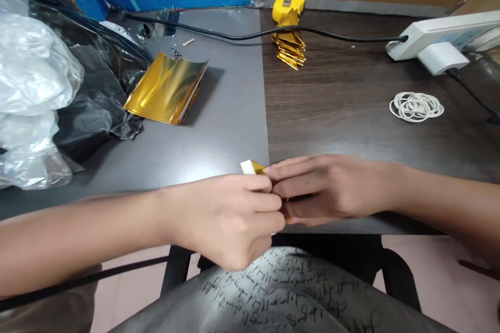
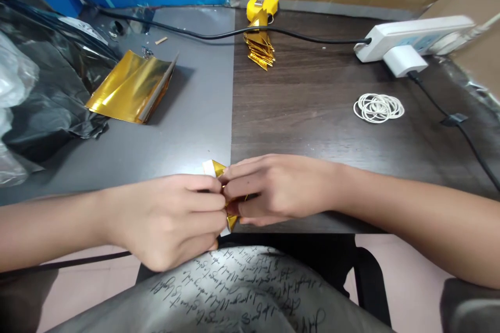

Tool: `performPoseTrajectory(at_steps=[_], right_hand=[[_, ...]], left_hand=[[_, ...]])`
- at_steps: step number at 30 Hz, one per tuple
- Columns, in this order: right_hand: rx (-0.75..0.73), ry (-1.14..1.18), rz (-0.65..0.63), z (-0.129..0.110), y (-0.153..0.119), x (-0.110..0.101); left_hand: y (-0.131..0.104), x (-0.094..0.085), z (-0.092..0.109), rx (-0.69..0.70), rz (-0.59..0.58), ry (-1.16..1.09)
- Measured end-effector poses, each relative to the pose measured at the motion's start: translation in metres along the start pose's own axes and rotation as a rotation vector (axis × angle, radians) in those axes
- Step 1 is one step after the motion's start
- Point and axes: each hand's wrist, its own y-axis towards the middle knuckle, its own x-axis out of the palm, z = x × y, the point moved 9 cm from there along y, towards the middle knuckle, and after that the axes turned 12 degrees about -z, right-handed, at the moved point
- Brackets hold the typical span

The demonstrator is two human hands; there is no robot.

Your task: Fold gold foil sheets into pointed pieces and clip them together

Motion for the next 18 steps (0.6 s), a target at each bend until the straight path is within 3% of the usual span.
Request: performPoseTrajectory(at_steps=[5, 11, 14, 18], right_hand=[[0.067, -0.014, 0.014, -0.001, 0.002, 0.002], [0.182, 0.012, 0.117, 0.019, -0.006, -0.009], [0.230, -0.019, 0.144, 0.026, -0.008, -0.013], [0.188, 0.004, 0.137, 0.025, -0.009, -0.016]], left_hand=[[0.001, -0.003, -0.003, 0.004, 0.062, -0.045], [-0.009, 0.006, -0.045, -0.162, -0.022, -0.177], [-0.014, 0.005, -0.059, -0.191, 0.038, -0.279], [-0.015, 0.004, -0.065, -0.189, 0.079, -0.361]])
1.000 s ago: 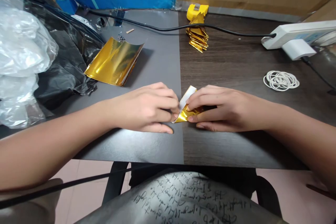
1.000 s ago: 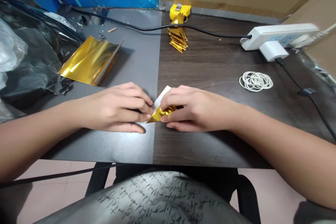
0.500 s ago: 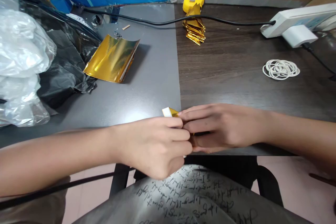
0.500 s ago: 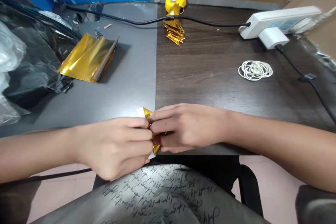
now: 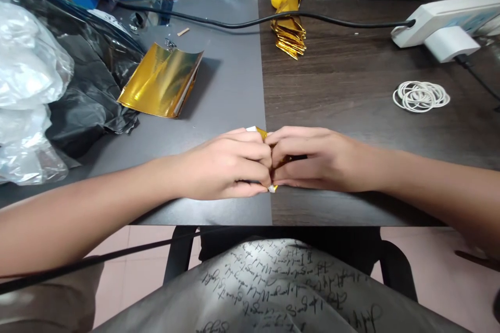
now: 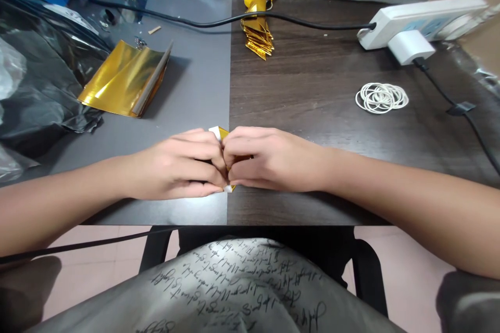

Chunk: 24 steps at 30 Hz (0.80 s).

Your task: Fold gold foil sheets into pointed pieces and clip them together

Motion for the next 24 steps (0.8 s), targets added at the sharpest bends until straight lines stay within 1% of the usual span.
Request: performPoseTrajectory(at_steps=[5, 11, 14, 17, 21, 24], right_hand=[[-0.097, -0.031, -0.072, -0.0079, -0.0028, 0.0027], [-0.095, -0.100, -0.187, -0.0103, -0.0056, 0.0077], [-0.095, -0.088, -0.191, -0.0110, -0.0059, 0.0073], [-0.099, -0.065, -0.183, -0.0107, -0.0065, 0.0072], [-0.121, -0.051, -0.172, -0.0113, -0.0076, 0.0066], [-0.121, -0.063, -0.170, -0.0113, -0.0080, 0.0063]], left_hand=[[-0.0001, 0.0041, -0.0051, -0.079, -0.028, -0.020], [0.0008, 0.0046, -0.0029, -0.086, -0.020, 0.002], [0.0015, 0.0038, -0.0029, -0.096, 0.000, -0.008], [0.0019, 0.0028, -0.0017, -0.074, 0.013, -0.009], [0.0023, 0.0052, -0.0020, -0.062, -0.028, -0.004], [0.0020, 0.0050, -0.0012, -0.064, -0.029, 0.005]])
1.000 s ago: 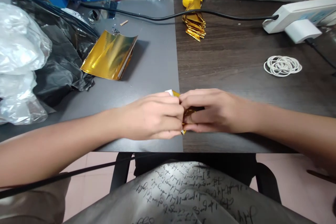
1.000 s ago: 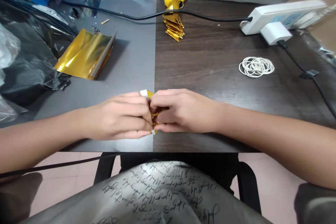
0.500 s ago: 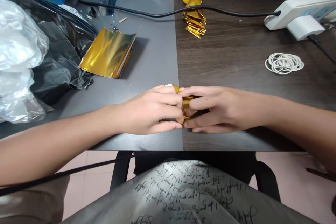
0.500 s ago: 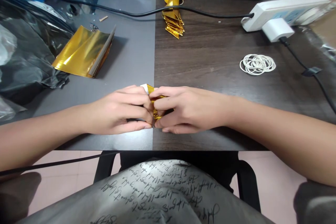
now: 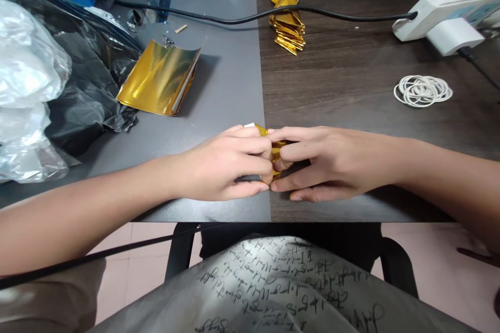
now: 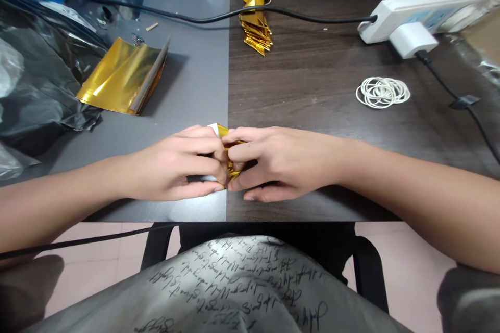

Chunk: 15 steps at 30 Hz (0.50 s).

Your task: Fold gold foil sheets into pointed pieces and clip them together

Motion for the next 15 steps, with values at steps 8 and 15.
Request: performPoseTrajectory(at_steps=[8, 15], right_hand=[[0.002, 0.014, 0.013, 0.0010, -0.0002, -0.0003], [-0.013, 0.038, 0.053, 0.0018, -0.0023, -0.0041]], left_hand=[[-0.0010, 0.0002, -0.0038, -0.150, 0.027, -0.055], [-0.0015, 0.0034, -0.0055, -0.247, -0.009, -0.064]])
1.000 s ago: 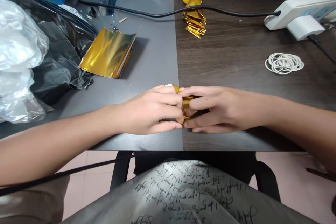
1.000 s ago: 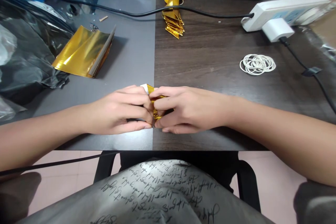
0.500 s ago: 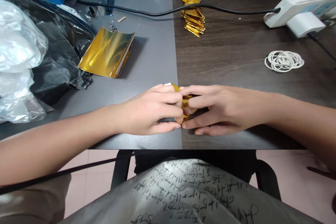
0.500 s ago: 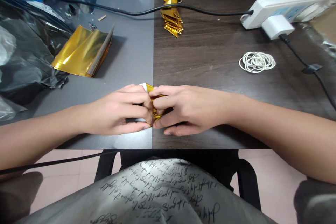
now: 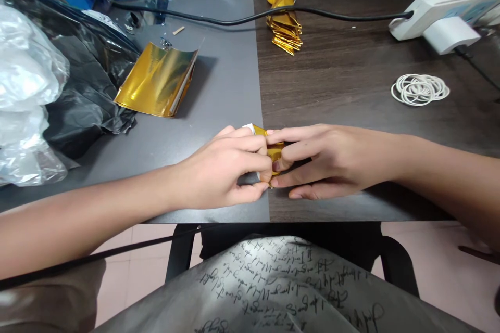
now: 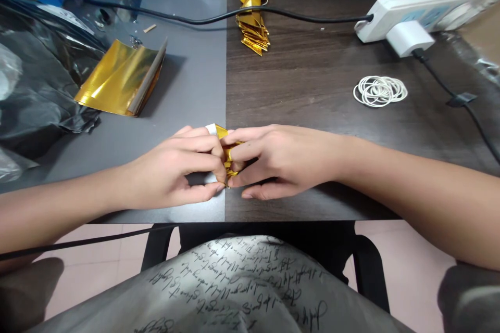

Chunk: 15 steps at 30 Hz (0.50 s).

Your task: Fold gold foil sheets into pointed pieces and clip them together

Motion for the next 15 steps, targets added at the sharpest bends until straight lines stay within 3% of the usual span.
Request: performPoseTrajectory(at_steps=[7, 15], right_hand=[[-0.034, -0.068, 0.013, -0.0057, 0.0002, 0.0002], [-0.036, -0.103, 0.007, -0.0074, 0.0000, 0.0009]], left_hand=[[0.0011, 0.0001, -0.0039, -0.067, 0.036, -0.023], [0.0018, 0.0017, -0.0056, -0.076, -0.009, -0.040]])
